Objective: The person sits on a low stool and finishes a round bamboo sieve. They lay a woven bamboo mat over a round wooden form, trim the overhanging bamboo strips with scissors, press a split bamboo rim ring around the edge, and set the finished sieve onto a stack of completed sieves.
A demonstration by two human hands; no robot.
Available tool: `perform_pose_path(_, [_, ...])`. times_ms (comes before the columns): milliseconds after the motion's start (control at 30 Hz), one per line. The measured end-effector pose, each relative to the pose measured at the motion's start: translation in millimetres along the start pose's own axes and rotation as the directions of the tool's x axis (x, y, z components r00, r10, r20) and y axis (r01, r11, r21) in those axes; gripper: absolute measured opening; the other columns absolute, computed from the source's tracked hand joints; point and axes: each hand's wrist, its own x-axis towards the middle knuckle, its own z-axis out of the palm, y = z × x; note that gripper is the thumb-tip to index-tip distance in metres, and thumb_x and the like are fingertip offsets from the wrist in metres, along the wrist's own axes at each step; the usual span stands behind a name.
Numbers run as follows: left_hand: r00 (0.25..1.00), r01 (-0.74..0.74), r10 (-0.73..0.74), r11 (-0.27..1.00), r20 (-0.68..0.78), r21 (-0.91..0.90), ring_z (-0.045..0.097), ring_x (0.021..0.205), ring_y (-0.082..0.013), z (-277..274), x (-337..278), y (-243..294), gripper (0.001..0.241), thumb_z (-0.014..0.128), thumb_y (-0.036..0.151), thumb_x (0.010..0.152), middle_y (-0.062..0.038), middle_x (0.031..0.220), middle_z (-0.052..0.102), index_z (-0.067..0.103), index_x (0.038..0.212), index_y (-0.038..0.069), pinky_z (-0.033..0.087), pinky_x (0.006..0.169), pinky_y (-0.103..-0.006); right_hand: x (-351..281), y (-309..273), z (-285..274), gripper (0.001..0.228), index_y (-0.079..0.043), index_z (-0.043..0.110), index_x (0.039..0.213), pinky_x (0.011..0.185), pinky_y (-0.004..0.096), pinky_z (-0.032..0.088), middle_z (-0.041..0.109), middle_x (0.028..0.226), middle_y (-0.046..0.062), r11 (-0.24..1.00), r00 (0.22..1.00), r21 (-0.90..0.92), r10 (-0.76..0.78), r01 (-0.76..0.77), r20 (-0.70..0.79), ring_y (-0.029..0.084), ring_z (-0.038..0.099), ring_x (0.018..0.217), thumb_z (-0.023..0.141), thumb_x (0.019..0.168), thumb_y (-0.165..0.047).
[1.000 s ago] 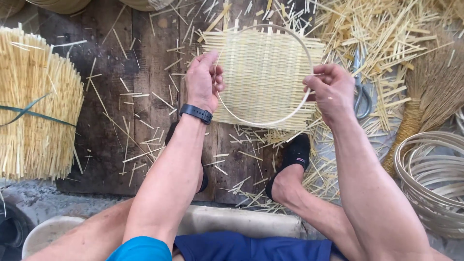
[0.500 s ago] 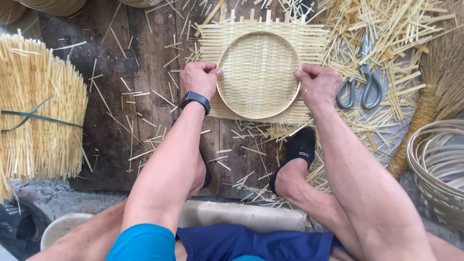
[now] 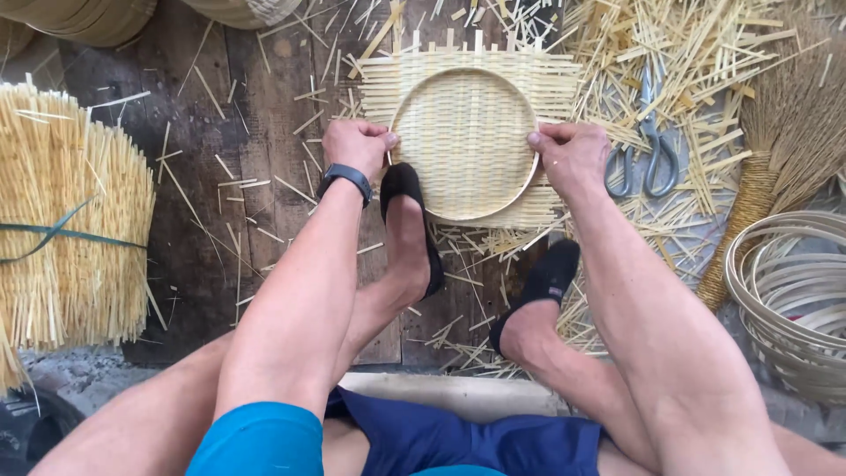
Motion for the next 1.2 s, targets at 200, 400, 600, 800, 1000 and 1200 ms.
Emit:
perform_pose_path(200, [0.994, -0.102, 0.096, 0.986, -0.054, -0.131, 0.072, 0.067, -0.0111, 14.8, -0.6, -23.2, 0.017, 0.088, 0.013, 0.074, -0.005, 0.078, 0.079, 0.081, 0.087, 0.006, 0.059, 0.065, -0.028, 3.5, 14.8, -0.9, 0.024, -0.004, 0.079, 0.108, 0.068, 0.026, 0.061, 0.078, 0.088, 0.01, 0.977, 0.977, 0.115, 0.162, -0.178, 0.138, 0.013, 0.073, 0.072, 0.083, 0.087, -0.014])
perform_pose_path(400, [0.993, 0.034, 0.016, 0.917, 0.12, -0.398, 0.068, 0.065, -0.0073, 11.4, 3.8, -31.2, 0.016, 0.086, 0.011, 0.076, -0.003, 0.078, 0.077, 0.079, 0.089, 0.006, 0.058, 0.059, -0.0254, 25.1, 28.4, -4.1, 0.023, -0.002, 0.079, 0.105, 0.063, 0.024, 0.06, 0.078, 0.089, 0.009, 0.927, 0.948, 0.277, 0.178, -0.252, 0.265, 0.011, 0.071, 0.069, 0.085, 0.084, -0.009])
perform_pose_path(600, [0.884, -0.461, 0.458, 0.815, 0.098, 0.352, 0.067, 0.102, -0.0304, -12.4, 6.7, 38.3, 0.025, 0.085, 0.023, 0.081, -0.013, 0.105, 0.075, 0.081, 0.101, 0.009, 0.054, 0.096, -0.0426, -37.2, -85.6, -4.2, 0.078, 0.005, 0.06, 0.135, 0.108, 0.051, 0.042, 0.06, 0.128, 0.028, 0.718, 0.793, -0.35, -0.591, 0.601, 0.148, 0.042, 0.053, 0.123, 0.091, 0.072, -0.03])
perform_pose_path(800, [0.495, -0.868, 0.863, 0.496, 0.105, 0.018, 0.059, 0.111, -0.0337, 71.9, 66.1, 39.9, 0.023, 0.069, 0.033, 0.099, -0.009, 0.122, 0.07, 0.078, 0.115, 0.019, 0.048, 0.098, -0.0429, -68.1, -35.8, 89.3, 0.096, 0.008, 0.044, 0.146, 0.115, 0.064, 0.023, 0.036, 0.15, 0.033, 0.185, 0.497, -0.527, -0.675, 0.83, 0.545, 0.048, 0.032, 0.143, 0.069, 0.08, -0.057])
perform_pose_path(1000, [0.79, -0.543, 0.543, 0.835, 0.285, -0.086, 0.07, 0.111, -0.0189, 82.5, 74.8, 39.7, 0.027, 0.059, 0.039, 0.103, 0.0, 0.117, 0.071, 0.078, 0.115, 0.026, 0.059, 0.098, -0.0358, -66.0, -38.8, 86.7, 0.094, 0.005, 0.043, 0.154, 0.121, 0.065, 0.022, 0.036, 0.156, 0.029, 0.154, 0.483, -0.557, -0.713, 0.816, 0.509, 0.045, 0.031, 0.148, 0.071, 0.088, -0.056])
perform_pose_path(1200, [0.672, -0.721, 0.709, 0.692, 0.215, -0.028, 0.062, 0.112, -0.0215, 77.1, 72.8, 43.1, 0.029, 0.059, 0.042, 0.101, -0.002, 0.129, 0.065, 0.081, 0.108, 0.026, 0.054, 0.086, -0.0408, 11.9, -48.5, 45.1, 0.046, -0.006, 0.067, 0.132, 0.111, 0.05, 0.041, 0.064, 0.136, 0.015, 0.47, 0.547, -0.301, -0.794, 0.83, 0.266, 0.034, 0.055, 0.132, 0.08, 0.093, -0.027])
